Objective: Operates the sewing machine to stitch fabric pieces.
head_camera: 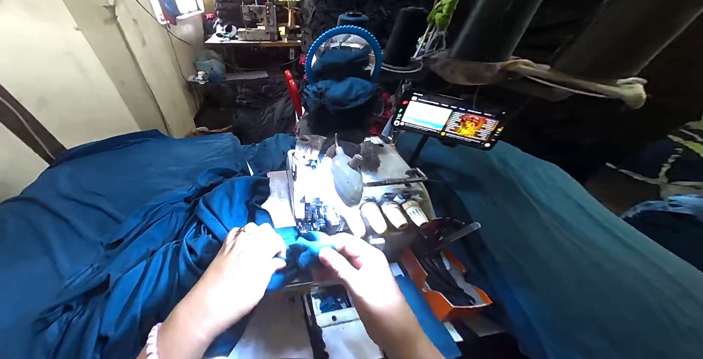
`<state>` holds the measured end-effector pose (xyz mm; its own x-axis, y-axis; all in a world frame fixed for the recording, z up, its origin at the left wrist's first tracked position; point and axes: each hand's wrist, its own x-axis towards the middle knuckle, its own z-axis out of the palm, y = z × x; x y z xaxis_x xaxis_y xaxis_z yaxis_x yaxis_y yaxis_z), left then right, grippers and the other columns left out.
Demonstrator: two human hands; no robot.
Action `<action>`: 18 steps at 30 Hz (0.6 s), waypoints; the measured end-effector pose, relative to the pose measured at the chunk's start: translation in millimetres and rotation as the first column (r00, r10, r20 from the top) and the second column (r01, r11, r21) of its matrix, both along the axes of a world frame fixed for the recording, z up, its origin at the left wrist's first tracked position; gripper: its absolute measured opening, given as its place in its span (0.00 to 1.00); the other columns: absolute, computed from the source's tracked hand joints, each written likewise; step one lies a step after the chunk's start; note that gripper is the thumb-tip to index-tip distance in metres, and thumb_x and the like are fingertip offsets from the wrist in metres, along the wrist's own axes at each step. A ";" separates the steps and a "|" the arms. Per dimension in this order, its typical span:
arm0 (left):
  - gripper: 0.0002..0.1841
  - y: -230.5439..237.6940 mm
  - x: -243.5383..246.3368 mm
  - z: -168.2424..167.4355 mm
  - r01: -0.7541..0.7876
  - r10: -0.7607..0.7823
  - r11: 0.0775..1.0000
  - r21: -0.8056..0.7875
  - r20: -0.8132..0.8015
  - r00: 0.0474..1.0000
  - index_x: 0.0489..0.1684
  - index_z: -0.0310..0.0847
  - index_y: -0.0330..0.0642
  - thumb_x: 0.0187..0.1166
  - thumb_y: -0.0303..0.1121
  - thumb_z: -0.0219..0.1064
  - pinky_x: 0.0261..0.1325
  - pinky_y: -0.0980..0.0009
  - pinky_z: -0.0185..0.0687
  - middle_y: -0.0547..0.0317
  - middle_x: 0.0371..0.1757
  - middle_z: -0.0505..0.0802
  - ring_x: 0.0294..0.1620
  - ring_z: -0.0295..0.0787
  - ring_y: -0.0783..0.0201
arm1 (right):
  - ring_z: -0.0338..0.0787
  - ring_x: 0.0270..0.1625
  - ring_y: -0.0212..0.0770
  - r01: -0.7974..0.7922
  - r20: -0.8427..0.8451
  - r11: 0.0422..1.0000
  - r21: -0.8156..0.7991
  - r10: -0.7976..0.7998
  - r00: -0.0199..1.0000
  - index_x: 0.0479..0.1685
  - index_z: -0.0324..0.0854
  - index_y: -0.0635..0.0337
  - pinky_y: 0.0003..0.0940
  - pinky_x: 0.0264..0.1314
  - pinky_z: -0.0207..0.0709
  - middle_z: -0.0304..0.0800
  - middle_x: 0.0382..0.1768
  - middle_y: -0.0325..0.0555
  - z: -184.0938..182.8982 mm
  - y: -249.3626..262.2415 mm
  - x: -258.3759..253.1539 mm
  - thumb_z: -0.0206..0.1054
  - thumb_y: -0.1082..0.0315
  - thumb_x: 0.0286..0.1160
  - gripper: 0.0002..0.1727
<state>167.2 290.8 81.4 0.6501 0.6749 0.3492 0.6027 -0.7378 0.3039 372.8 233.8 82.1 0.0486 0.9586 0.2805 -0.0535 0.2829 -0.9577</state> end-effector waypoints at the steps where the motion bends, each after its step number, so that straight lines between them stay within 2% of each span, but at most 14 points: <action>1: 0.09 -6.0 -0.1 6.6 0.089 -0.089 0.996 -0.015 0.041 0.995 0.39 0.88 0.43 0.80 0.37 0.65 0.56 0.39 0.81 0.50 0.43 0.92 0.53 0.90 0.45 | 0.93 0.42 0.28 0.033 0.025 0.999 0.038 -0.034 0.999 0.42 0.89 0.65 0.26 0.48 0.91 0.93 0.40 0.39 -1.6 6.0 -3.4 0.66 0.72 0.78 0.06; 3: 0.08 -18.6 2.7 19.5 0.287 -0.287 0.958 0.013 0.117 0.951 0.42 0.85 0.46 0.84 0.38 0.63 0.55 0.51 0.77 0.56 0.37 0.91 0.46 0.88 0.54 | 0.90 0.43 0.23 0.009 0.173 0.994 0.109 -0.028 0.984 0.40 0.90 0.63 0.19 0.49 0.85 0.92 0.39 0.38 -8.7 14.1 -4.5 0.66 0.69 0.78 0.09; 5: 0.10 -20.3 1.7 28.5 0.263 -0.269 0.954 0.142 0.028 0.963 0.42 0.85 0.52 0.87 0.43 0.59 0.55 0.54 0.71 0.63 0.35 0.89 0.43 0.85 0.58 | 0.85 0.39 0.21 -0.126 0.354 0.990 0.067 0.095 0.931 0.36 0.89 0.61 0.18 0.45 0.79 0.89 0.34 0.37 -10.4 12.2 0.1 0.63 0.66 0.81 0.11; 6: 0.12 -15.6 -2.0 30.4 0.186 -0.182 0.957 0.222 -0.038 0.983 0.41 0.87 0.55 0.86 0.44 0.58 0.58 0.47 0.74 0.64 0.35 0.91 0.43 0.88 0.58 | 0.84 0.37 0.23 -0.193 0.432 0.981 0.024 0.164 0.887 0.37 0.89 0.61 0.20 0.43 0.78 0.88 0.32 0.38 -9.3 9.6 3.3 0.62 0.64 0.83 0.13; 7: 0.12 -8.6 -6.6 31.3 0.124 -0.104 0.957 0.263 -0.088 0.991 0.39 0.88 0.56 0.84 0.43 0.58 0.66 0.37 0.73 0.66 0.36 0.92 0.46 0.91 0.58 | 0.83 0.34 0.24 -0.229 0.483 0.974 0.002 0.199 0.853 0.37 0.89 0.61 0.22 0.40 0.76 0.87 0.29 0.39 -8.8 7.5 5.1 0.61 0.62 0.85 0.15; 8: 0.12 -1.4 -10.7 32.0 0.098 -0.072 0.956 0.275 -0.105 0.992 0.39 0.90 0.57 0.84 0.43 0.58 0.74 0.29 0.66 0.67 0.37 0.92 0.48 0.92 0.59 | 0.80 0.31 0.25 -0.250 0.503 0.968 -0.010 0.221 0.836 0.35 0.88 0.61 0.22 0.36 0.73 0.83 0.26 0.38 -8.2 6.2 6.3 0.59 0.61 0.87 0.17; 9: 0.12 3.6 -12.6 33.7 0.109 -0.087 0.956 0.273 -0.090 0.992 0.40 0.89 0.59 0.85 0.43 0.57 0.77 0.26 0.61 0.69 0.38 0.92 0.50 0.92 0.63 | 0.78 0.29 0.24 -0.269 0.492 0.963 -0.015 0.241 0.837 0.34 0.86 0.60 0.22 0.34 0.71 0.81 0.25 0.37 -7.9 5.6 7.2 0.58 0.59 0.88 0.18; 11: 0.10 2.2 -7.8 38.7 0.176 -0.178 0.965 0.193 -0.010 0.984 0.42 0.87 0.61 0.86 0.42 0.58 0.79 0.29 0.59 0.73 0.42 0.92 0.55 0.90 0.68 | 0.81 0.34 0.25 -0.289 0.455 0.956 -0.043 0.276 0.847 0.37 0.88 0.60 0.23 0.38 0.75 0.84 0.29 0.37 -5.7 2.0 7.9 0.60 0.57 0.87 0.17; 13: 0.08 -3.1 1.5 41.3 0.242 -0.253 0.964 0.110 0.092 0.963 0.44 0.88 0.57 0.81 0.37 0.61 0.76 0.34 0.66 0.69 0.46 0.93 0.58 0.89 0.65 | 0.87 0.45 0.26 -0.264 0.451 0.964 -0.030 0.249 0.857 0.46 0.90 0.60 0.26 0.52 0.80 0.91 0.39 0.40 -1.0 -5.5 5.7 0.64 0.58 0.85 0.15; 14: 0.08 -3.9 4.9 41.8 0.269 -0.274 0.961 0.056 0.135 0.952 0.47 0.87 0.55 0.80 0.36 0.63 0.75 0.39 0.69 0.66 0.49 0.93 0.61 0.88 0.64 | 0.88 0.51 0.30 -0.218 0.467 0.976 0.005 0.190 0.864 0.48 0.92 0.62 0.30 0.60 0.78 0.93 0.43 0.43 3.9 -11.5 3.1 0.65 0.60 0.83 0.15; 15: 0.10 -2.9 6.0 42.8 0.304 -0.296 0.952 -0.026 0.161 0.942 0.53 0.87 0.53 0.82 0.39 0.63 0.76 0.46 0.70 0.66 0.56 0.92 0.67 0.85 0.65 | 0.86 0.54 0.36 -0.170 0.486 0.984 0.061 0.120 0.866 0.46 0.93 0.65 0.37 0.64 0.72 0.93 0.45 0.48 8.6 -17.1 0.3 0.66 0.63 0.80 0.14; 16: 0.14 -0.9 5.5 44.4 0.336 -0.315 0.934 -0.121 0.162 0.935 0.61 0.86 0.53 0.86 0.43 0.61 0.79 0.51 0.70 0.66 0.63 0.91 0.72 0.82 0.66 | 0.88 0.58 0.41 -0.133 0.523 0.984 0.116 0.053 0.851 0.40 0.93 0.64 0.43 0.66 0.72 0.95 0.47 0.51 11.1 -20.7 -0.5 0.67 0.63 0.80 0.13; 17: 0.18 1.0 5.1 46.2 0.351 -0.330 0.916 -0.193 0.132 0.935 0.67 0.85 0.53 0.88 0.46 0.58 0.79 0.52 0.67 0.65 0.65 0.91 0.72 0.81 0.65 | 0.87 0.56 0.44 -0.110 0.543 0.984 0.141 0.016 0.840 0.37 0.93 0.63 0.44 0.64 0.72 0.94 0.44 0.50 13.0 -23.7 -0.4 0.68 0.63 0.79 0.13; 18: 0.20 2.7 4.7 48.6 0.349 -0.341 0.907 -0.237 0.075 0.937 0.66 0.86 0.51 0.87 0.48 0.57 0.75 0.49 0.66 0.62 0.59 0.93 0.66 0.84 0.62 | 0.86 0.52 0.42 -0.112 0.552 0.984 0.141 0.016 0.834 0.38 0.93 0.62 0.41 0.61 0.73 0.93 0.40 0.48 12.2 -24.8 0.7 0.68 0.64 0.79 0.12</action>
<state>171.9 293.4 130.0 0.8491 0.4767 0.2273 0.3111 -0.7993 0.5141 373.5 209.0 94.3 -0.2187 0.8933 0.3926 0.4417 0.4494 -0.7765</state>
